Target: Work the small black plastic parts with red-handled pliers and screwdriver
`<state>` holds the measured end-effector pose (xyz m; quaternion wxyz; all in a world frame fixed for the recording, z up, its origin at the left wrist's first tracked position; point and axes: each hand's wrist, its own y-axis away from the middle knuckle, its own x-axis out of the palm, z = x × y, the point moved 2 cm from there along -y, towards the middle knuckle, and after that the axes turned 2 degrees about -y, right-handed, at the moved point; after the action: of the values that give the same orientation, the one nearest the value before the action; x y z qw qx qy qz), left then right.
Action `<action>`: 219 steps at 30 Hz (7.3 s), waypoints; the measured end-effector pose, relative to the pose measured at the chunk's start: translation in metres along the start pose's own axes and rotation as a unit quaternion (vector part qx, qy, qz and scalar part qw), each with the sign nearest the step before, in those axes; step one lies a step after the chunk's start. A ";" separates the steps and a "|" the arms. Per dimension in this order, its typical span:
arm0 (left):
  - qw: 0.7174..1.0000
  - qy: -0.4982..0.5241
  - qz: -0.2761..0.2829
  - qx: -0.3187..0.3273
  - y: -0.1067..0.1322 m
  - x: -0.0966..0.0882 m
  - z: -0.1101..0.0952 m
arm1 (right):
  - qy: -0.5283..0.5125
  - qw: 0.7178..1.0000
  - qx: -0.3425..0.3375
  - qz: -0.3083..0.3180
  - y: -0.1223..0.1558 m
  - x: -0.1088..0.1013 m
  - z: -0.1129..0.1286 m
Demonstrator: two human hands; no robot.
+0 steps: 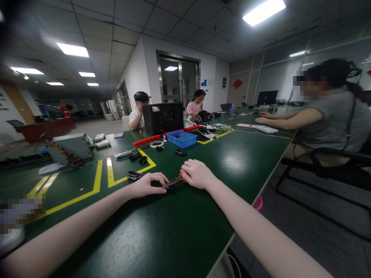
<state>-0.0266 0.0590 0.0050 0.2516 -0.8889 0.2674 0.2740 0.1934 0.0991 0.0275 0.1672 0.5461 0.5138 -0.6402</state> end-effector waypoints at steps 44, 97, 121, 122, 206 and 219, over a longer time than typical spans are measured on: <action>0.999 -0.028 -0.041 -0.023 0.024 0.009 -0.012 | -0.036 0.999 -0.005 -0.026 0.000 -0.006 0.002; 0.997 -0.070 -0.020 -0.018 0.018 0.003 -0.013 | 0.000 1.000 -0.018 -0.026 -0.002 0.000 0.005; 0.992 -0.069 -0.093 -0.053 0.033 0.016 -0.018 | 0.008 0.999 0.014 -0.049 0.006 -0.008 -0.001; 0.994 -0.072 -0.079 -0.038 0.033 0.013 -0.018 | 0.007 0.999 0.010 -0.048 0.005 -0.007 0.001; 0.999 -0.030 -0.038 -0.004 0.035 0.001 -0.006 | -0.002 1.000 -0.003 0.026 -0.008 0.007 0.012; 0.998 -0.042 -0.038 0.004 0.037 0.001 -0.006 | -0.004 0.999 -0.024 0.038 -0.003 0.004 0.018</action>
<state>-0.0462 0.0277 -0.0025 0.2759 -0.8853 0.2238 0.3000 0.1800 0.0866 0.0235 0.2067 0.5585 0.5069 -0.6232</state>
